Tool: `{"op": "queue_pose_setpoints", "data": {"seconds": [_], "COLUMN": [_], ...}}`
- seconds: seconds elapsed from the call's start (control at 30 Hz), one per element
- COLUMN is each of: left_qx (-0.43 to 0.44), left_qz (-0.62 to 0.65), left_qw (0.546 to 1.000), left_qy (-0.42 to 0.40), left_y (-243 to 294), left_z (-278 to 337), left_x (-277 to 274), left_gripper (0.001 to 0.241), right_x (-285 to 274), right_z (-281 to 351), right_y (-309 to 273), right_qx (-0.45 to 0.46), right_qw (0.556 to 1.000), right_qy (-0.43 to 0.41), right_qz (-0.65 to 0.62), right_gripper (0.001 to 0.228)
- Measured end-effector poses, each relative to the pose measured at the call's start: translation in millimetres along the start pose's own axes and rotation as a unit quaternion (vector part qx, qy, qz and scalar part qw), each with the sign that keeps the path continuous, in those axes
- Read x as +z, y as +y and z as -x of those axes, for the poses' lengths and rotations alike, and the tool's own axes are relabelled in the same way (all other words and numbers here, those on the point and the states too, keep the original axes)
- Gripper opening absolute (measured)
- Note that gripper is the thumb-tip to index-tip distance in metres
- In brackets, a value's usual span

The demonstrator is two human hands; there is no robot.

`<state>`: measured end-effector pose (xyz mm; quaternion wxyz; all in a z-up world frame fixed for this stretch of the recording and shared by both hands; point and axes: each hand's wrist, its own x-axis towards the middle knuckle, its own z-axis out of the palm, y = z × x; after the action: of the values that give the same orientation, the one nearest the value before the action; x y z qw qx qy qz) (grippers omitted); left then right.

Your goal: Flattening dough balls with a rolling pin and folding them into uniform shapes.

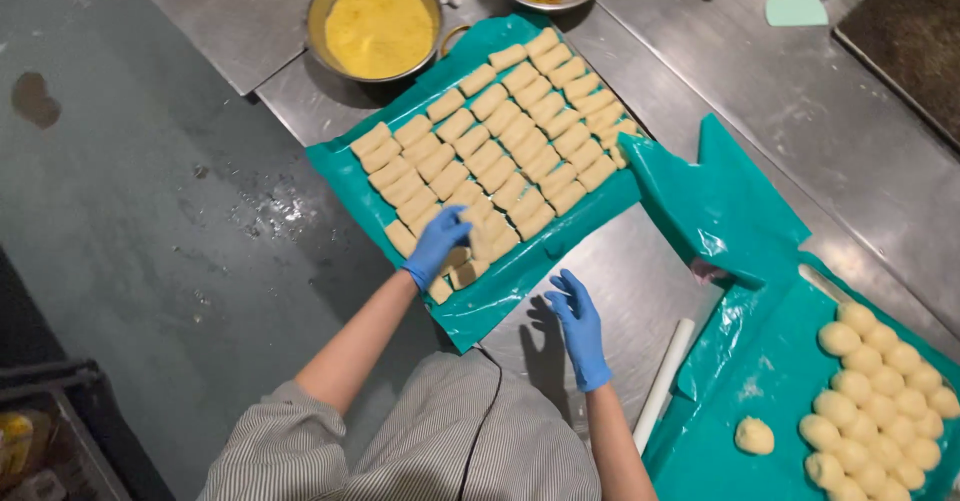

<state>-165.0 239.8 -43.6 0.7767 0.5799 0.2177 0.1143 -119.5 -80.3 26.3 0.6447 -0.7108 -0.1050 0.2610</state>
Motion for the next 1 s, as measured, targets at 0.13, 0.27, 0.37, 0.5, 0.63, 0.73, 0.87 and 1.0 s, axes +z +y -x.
{"op": "queue_pose_setpoints", "data": {"seconds": [0.13, 0.27, 0.37, 0.5, 0.63, 0.73, 0.87, 1.0], "left_qx": [0.024, 0.009, -0.03, -0.078, -0.088, -0.07, -0.035, -0.132], "left_qz": [-0.133, -0.256, -0.292, -0.211, -0.208, -0.309, -0.498, -0.573], "left_qw": [0.984, 0.95, 0.932, 0.949, 0.953, 0.93, 0.853, 0.806], "left_qy": [0.118, 0.179, 0.211, 0.219, 0.2, 0.184, 0.149, 0.071], "left_y": [51, 11, 11, 16, 17, -8, 4, 45], "left_z": [-18, -53, -58, -67, -73, -90, -100, -98], "left_x": [-106, -184, -188, -196, -199, -219, -217, -211], "left_gripper": [0.037, 0.032, 0.032, 0.038, 0.039, 0.028, 0.03, 0.03], "right_x": [-30, -49, -64, -69, -57, -53, -51, -51], "right_z": [4, 23, 46, 60, 74, 75, 73, 75], "right_y": [56, 79, 94, 106, 85, 70, 70, 66], "right_qx": [0.085, 0.106, 0.075, -0.004, -0.03, -0.024, -0.031, -0.027], "right_qw": [0.995, 0.99, 0.987, 0.982, 0.974, 0.965, 0.958, 0.956], "right_qy": [0.008, 0.083, 0.139, 0.186, 0.213, 0.223, 0.227, 0.231], "right_qz": [-0.057, -0.031, -0.003, 0.035, 0.078, 0.136, 0.172, 0.177], "right_gripper": [0.051, 0.044, 0.038, 0.033, 0.032, 0.031, 0.03, 0.03]}}
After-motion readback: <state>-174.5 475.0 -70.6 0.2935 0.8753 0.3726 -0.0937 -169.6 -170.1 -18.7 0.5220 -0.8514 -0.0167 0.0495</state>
